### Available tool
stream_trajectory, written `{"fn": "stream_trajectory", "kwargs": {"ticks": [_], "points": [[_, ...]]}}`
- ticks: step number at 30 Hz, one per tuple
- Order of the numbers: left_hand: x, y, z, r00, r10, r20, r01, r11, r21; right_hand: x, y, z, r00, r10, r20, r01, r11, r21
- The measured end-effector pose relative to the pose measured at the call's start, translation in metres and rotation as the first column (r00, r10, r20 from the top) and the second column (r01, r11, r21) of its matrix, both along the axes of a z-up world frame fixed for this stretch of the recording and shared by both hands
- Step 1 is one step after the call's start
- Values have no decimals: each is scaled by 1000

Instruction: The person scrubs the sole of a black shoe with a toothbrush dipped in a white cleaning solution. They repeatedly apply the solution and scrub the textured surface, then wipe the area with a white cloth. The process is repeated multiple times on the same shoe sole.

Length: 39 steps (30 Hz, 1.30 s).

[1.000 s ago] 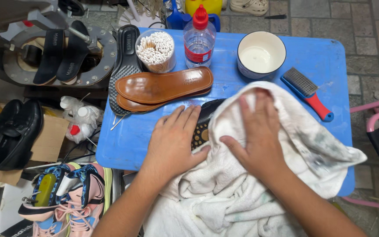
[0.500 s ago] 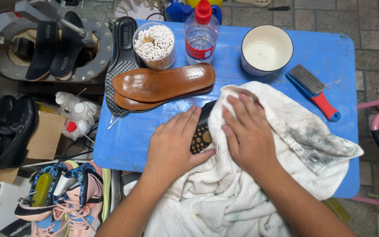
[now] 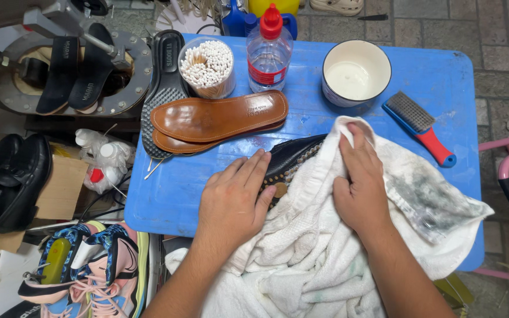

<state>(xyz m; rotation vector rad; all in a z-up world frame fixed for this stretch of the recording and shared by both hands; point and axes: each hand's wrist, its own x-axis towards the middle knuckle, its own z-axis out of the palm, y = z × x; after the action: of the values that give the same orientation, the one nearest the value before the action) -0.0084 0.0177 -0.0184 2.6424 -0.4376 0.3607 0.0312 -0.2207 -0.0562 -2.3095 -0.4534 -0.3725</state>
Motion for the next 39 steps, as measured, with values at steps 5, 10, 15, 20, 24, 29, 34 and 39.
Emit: {"fn": "stream_trajectory", "kwargs": {"ticks": [5, 10, 15, 20, 24, 29, 34, 39], "points": [[-1, -5, 4, 998, 52, -23, -53, 998, -40, -7, 6, 4, 989, 137, 53, -135, 990, -33], [1, -6, 7, 997, 73, -23, -73, 997, -17, -29, 11, 2, 920, 361, 151, -347, 932, -107], [3, -8, 7, 998, 66, 8, -67, 997, 41, -34, 14, 9, 964, 212, 162, -190, 972, -140], [0, -9, 5, 996, 88, -26, -86, 995, 53, -15, 12, 15, 994, -104, 34, 106, 993, -57], [-7, -13, 11, 988, -9, 152, -23, 978, 206, -12, 5, 6, 994, -109, -16, 109, 994, 3], [-13, -21, 15, 992, -113, 55, 96, 962, 256, -15, 1, -2, 993, -104, 64, 102, 994, 41], [10, -10, 20, 983, -131, -130, 148, 980, 134, -28, 2, 8, 981, -16, 196, 17, 1000, 0], [32, -4, 23, 967, -103, -232, 126, 988, 88, -39, 1, 12, 940, 238, 247, -239, 971, -23]]}}
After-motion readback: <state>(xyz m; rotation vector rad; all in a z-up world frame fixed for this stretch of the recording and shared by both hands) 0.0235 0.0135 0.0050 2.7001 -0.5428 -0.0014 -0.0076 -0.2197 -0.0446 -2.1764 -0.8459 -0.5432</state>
